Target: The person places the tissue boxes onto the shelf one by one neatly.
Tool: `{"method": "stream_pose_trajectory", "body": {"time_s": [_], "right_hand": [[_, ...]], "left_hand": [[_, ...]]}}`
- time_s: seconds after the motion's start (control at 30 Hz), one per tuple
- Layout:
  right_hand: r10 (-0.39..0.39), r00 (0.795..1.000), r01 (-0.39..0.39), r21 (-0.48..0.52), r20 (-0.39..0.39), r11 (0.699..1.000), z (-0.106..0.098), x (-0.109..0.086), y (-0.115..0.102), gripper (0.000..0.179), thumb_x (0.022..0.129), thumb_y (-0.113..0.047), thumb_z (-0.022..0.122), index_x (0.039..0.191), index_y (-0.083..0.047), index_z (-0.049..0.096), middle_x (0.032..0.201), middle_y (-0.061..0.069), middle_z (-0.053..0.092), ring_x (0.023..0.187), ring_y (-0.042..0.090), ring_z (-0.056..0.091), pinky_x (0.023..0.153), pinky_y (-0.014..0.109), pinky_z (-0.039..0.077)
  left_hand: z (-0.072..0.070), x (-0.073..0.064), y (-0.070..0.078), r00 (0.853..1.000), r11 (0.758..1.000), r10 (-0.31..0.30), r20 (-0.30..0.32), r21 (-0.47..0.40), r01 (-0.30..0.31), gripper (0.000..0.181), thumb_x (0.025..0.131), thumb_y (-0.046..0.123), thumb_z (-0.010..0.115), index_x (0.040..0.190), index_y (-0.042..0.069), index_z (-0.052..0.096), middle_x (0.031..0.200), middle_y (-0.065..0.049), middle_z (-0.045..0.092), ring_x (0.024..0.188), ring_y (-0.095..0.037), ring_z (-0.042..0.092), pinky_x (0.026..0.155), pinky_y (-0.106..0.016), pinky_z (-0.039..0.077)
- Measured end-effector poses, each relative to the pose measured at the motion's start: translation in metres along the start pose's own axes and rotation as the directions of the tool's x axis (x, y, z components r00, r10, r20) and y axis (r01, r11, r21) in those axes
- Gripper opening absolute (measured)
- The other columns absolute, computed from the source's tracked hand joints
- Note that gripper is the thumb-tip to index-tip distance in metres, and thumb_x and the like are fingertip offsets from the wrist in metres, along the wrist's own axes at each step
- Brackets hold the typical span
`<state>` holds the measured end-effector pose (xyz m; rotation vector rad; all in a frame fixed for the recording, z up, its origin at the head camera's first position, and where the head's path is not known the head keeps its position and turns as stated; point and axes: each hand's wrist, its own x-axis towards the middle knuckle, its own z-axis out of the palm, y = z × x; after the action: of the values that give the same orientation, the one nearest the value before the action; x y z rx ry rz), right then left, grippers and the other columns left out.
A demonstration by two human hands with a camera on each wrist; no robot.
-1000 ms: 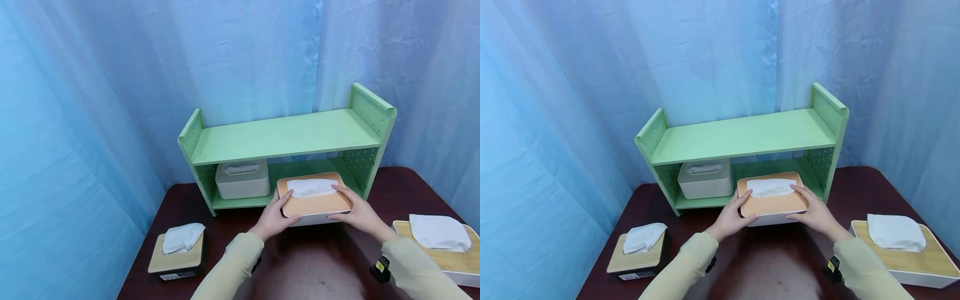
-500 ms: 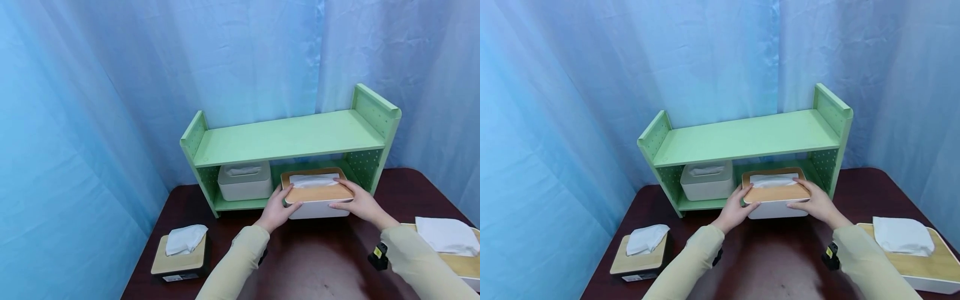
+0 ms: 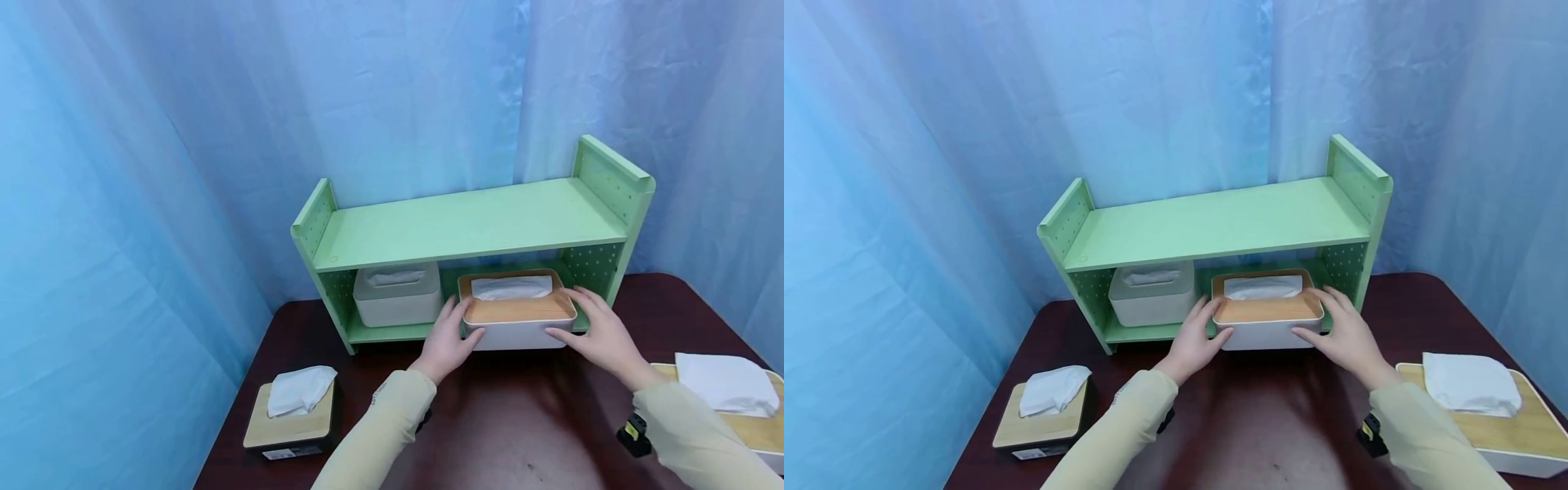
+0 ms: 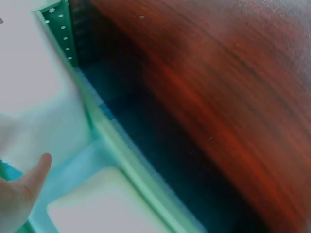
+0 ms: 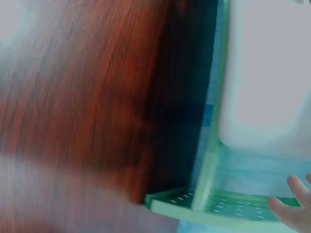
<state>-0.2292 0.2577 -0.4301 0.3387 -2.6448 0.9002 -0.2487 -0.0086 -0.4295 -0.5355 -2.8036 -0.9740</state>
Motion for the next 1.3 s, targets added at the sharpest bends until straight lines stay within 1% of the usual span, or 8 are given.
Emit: {"method": "stream_pose_trajectory", "body": {"time_s": [0.17, 0.27, 0.37, 0.47, 0.57, 0.7, 1.03, 1.3], "right_hand": [[-0.140, 0.986, 0.132, -0.085, -0.092, 0.988, -0.015, -0.014, -0.015, 0.061, 0.081, -0.024, 0.075, 0.131, 0.001, 0.050, 0.139, 0.028, 0.039, 0.103, 0.041, 0.055, 0.072, 0.049, 0.047], [-0.254, 0.958, 0.236, -0.139, -0.131, 0.962, -0.016, -0.025, -0.022, 0.056, 0.075, -0.015, 0.078, 0.125, 0.000, 0.056, 0.135, 0.026, 0.045, 0.099, 0.038, 0.056, 0.071, 0.045, 0.044], [-0.317, 0.940, 0.296, -0.159, -0.125, 0.942, -0.010, -0.035, -0.024, 0.058, 0.073, -0.015, 0.079, 0.125, -0.003, 0.056, 0.135, 0.026, 0.044, 0.114, 0.046, 0.044, 0.086, 0.054, 0.038], [-0.322, 0.942, 0.305, -0.163, -0.097, 0.938, -0.002, -0.045, -0.022, 0.061, 0.078, -0.026, 0.076, 0.132, -0.009, 0.052, 0.142, 0.023, 0.039, 0.123, 0.050, 0.034, 0.101, 0.067, 0.021], [-0.304, 0.950, 0.286, -0.205, -0.063, 0.936, 0.007, -0.053, -0.016, 0.065, 0.082, -0.036, 0.072, 0.139, -0.018, 0.046, 0.150, 0.015, 0.034, 0.134, 0.048, 0.022, 0.103, 0.073, 0.003], [-0.260, 0.966, 0.246, -0.271, -0.015, 0.931, 0.014, -0.058, -0.013, 0.072, 0.082, -0.043, 0.069, 0.146, -0.027, 0.037, 0.155, 0.005, 0.027, 0.142, 0.042, 0.009, 0.098, 0.075, -0.002], [-0.159, 0.986, 0.165, -0.298, 0.045, 0.940, 0.013, -0.047, -0.012, 0.070, 0.086, -0.049, 0.061, 0.148, -0.031, 0.033, 0.157, 0.002, 0.023, 0.141, 0.049, -0.002, 0.097, 0.075, -0.014], [-0.123, 0.989, 0.142, -0.320, 0.078, 0.937, 0.017, -0.028, -0.007, 0.069, 0.088, -0.053, 0.057, 0.148, -0.029, 0.033, 0.157, 0.005, 0.022, 0.141, 0.051, -0.001, 0.096, 0.077, -0.010]], "left_hand": [[-0.013, -0.015, 0.006, 0.989, 0.981, 0.141, -0.045, 0.140, -0.133, 0.053, 0.093, 0.030, 0.059, 0.142, 0.016, 0.043, 0.150, -0.017, 0.033, 0.130, -0.032, 0.045, 0.098, -0.041, 0.046], [-0.015, -0.027, 0.010, 0.970, 0.935, 0.241, -0.023, 0.273, -0.226, 0.052, 0.093, 0.032, 0.058, 0.141, 0.016, 0.044, 0.150, -0.019, 0.032, 0.133, -0.033, 0.040, 0.101, -0.043, 0.043], [-0.011, -0.039, 0.012, 0.953, 0.877, 0.301, 0.024, 0.385, -0.287, 0.054, 0.094, 0.038, 0.056, 0.142, 0.019, 0.042, 0.151, -0.021, 0.029, 0.138, -0.036, 0.030, 0.104, -0.046, 0.039], [-0.004, -0.050, 0.014, 0.949, 0.831, 0.302, 0.086, 0.465, -0.306, 0.058, 0.095, 0.045, 0.051, 0.146, 0.024, 0.036, 0.155, -0.020, 0.021, 0.143, -0.037, 0.019, 0.110, -0.048, 0.031], [0.004, -0.057, 0.013, 0.949, 0.788, 0.283, 0.138, 0.531, -0.312, 0.060, 0.096, 0.051, 0.044, 0.149, 0.028, 0.029, 0.157, -0.017, 0.015, 0.145, -0.035, 0.013, 0.113, -0.049, 0.024], [0.011, -0.060, 0.011, 0.953, 0.752, 0.252, 0.169, 0.585, -0.302, 0.061, 0.097, 0.054, 0.038, 0.151, 0.030, 0.024, 0.159, -0.013, 0.013, 0.146, -0.033, 0.012, 0.114, -0.050, 0.020], [0.014, -0.046, 0.011, 0.974, 0.765, 0.161, 0.158, 0.603, -0.225, 0.063, 0.095, 0.061, 0.033, 0.151, 0.035, 0.018, 0.160, -0.008, 0.011, 0.146, -0.031, 0.008, 0.115, -0.050, 0.018], [0.012, -0.024, 0.008, 0.982, 0.778, 0.086, 0.165, 0.605, -0.170, 0.066, 0.094, 0.065, 0.028, 0.151, 0.036, 0.016, 0.161, -0.002, 0.006, 0.147, -0.030, 0.006, 0.116, -0.051, 0.013]]}}
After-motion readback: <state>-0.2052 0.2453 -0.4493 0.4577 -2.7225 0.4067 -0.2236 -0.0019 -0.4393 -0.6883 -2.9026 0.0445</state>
